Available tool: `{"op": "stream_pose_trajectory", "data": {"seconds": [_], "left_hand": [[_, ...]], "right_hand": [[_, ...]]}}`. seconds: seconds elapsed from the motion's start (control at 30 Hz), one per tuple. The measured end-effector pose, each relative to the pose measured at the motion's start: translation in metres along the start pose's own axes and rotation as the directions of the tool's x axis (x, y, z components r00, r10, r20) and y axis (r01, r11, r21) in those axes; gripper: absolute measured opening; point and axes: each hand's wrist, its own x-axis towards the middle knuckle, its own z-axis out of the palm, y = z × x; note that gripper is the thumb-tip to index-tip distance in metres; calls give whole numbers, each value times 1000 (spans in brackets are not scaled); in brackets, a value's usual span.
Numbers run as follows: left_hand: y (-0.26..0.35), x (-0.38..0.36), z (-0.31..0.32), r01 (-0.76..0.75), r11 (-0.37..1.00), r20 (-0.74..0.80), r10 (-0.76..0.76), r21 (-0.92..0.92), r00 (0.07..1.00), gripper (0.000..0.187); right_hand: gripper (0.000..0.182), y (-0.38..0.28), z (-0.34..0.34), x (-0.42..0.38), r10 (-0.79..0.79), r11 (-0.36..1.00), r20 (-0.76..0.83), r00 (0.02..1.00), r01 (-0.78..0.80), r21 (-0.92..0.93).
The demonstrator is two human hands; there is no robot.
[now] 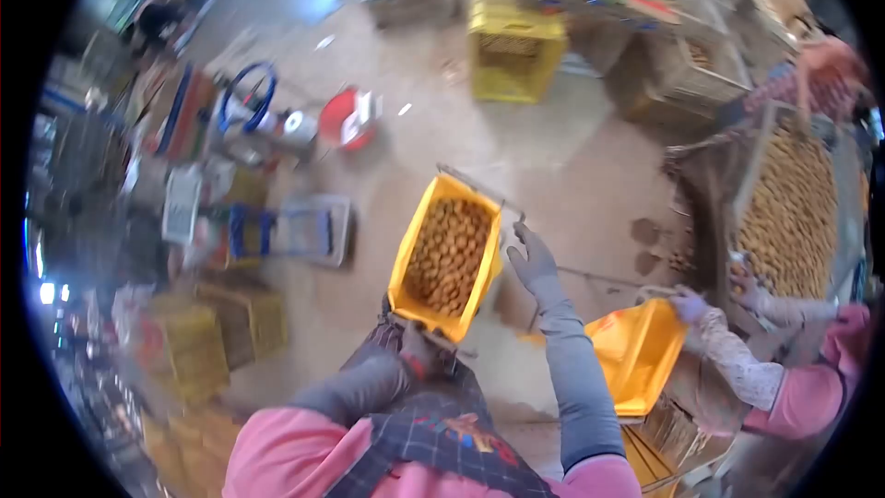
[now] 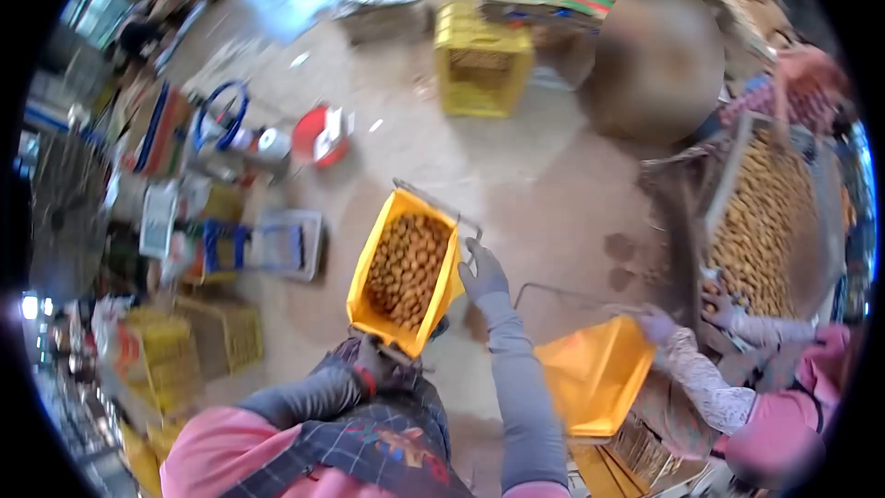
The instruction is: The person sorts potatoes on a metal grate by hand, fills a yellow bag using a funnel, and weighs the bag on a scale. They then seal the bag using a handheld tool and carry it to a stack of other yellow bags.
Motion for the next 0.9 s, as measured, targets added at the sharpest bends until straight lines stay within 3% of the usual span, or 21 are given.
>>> {"op": "stream_pose_trajectory", "data": {"seconds": [0.03, 0.1, 0.17, 0.3, 0.33, 0.37, 0.4, 0.43, 0.5, 0.53, 0.57, 0.63, 0.7, 0.73, 0.8, 0.83, 0.87, 0.9], "left_hand": [[3, 18, -11, 170, 936, 80, -152, -307, 985, 44], [-21, 55, -33, 143, 906, 30, -143, -398, 989, 42], [-50, 34, 11, 50, 919, 2, -54, -392, 999, 35], [-31, 39, -8, 120, 948, 125, -86, -295, 988, 30], [-14, 35, -17, 76, 972, 110, -53, -222, 993, 34], [11, 24, -22, -5, 1000, 106, 8, -28, 994, 37], [35, 16, -20, -126, 967, 126, 100, 223, 987, 41], [63, 10, -12, -273, 847, 191, 207, 455, 960, 45], [119, 11, 22, -525, 476, 382, 369, 706, 848, 52], [142, 21, 42, -584, 298, 460, 394, 755, 796, 56], [165, 38, 60, -582, 192, 482, 391, 790, 784, 60], [204, 61, 95, -284, 126, 253, 213, 951, 944, 58], [226, 128, 85, -218, 34, 197, 316, 975, 928, 56], [223, 134, 72, -206, 59, 181, 288, 977, 940, 56], [232, 137, 69, -354, -143, 381, 286, 924, 880, 56], [241, 121, 74, -368, -140, 393, 268, 919, 880, 56], [249, 96, 78, -349, -198, 392, 262, 916, 882, 55], [255, 75, 81, -331, -258, 395, 260, 908, 881, 55]], "right_hand": [[55, -11, 9, -9, -159, 957, -9, 987, 157, 243], [62, -25, 29, -55, -83, 996, 176, 981, 85, -4], [55, 19, 57, -98, 53, 958, 270, 961, 27, -285], [46, 25, 79, -119, -41, 944, 194, 980, 102, -315], [43, 44, 88, -115, 51, 994, 115, 992, -40, -97], [40, 58, 101, -114, 164, 976, 55, 985, -170, 134], [27, 80, 117, -112, 94, 989, -91, 991, -83, 120], [27, 83, 119, -106, 91, 989, -86, 992, -80, 122], [21, 85, 126, -105, 309, 944, 94, 946, -317, 90], [35, 87, 127, -107, 472, 877, 222, 853, -480, -16], [35, 79, 120, -111, 480, 874, 229, 847, -484, -43], [42, 34, 79, -114, 700, 463, 589, 403, -885, 55], [40, -9, 26, -139, 581, 193, 811, 73, -980, -50], [38, -16, 2, -159, 670, 229, 731, 133, -973, -33], [35, 8, -52, -156, 687, 618, 518, 509, -785, -49], [33, -15, -69, -125, 583, 800, 391, 712, -587, -124], [31, -41, -85, -93, 439, 885, 237, 866, -372, -280], [31, -70, -86, -48, 497, 836, 58, 866, -460, -299]]}}
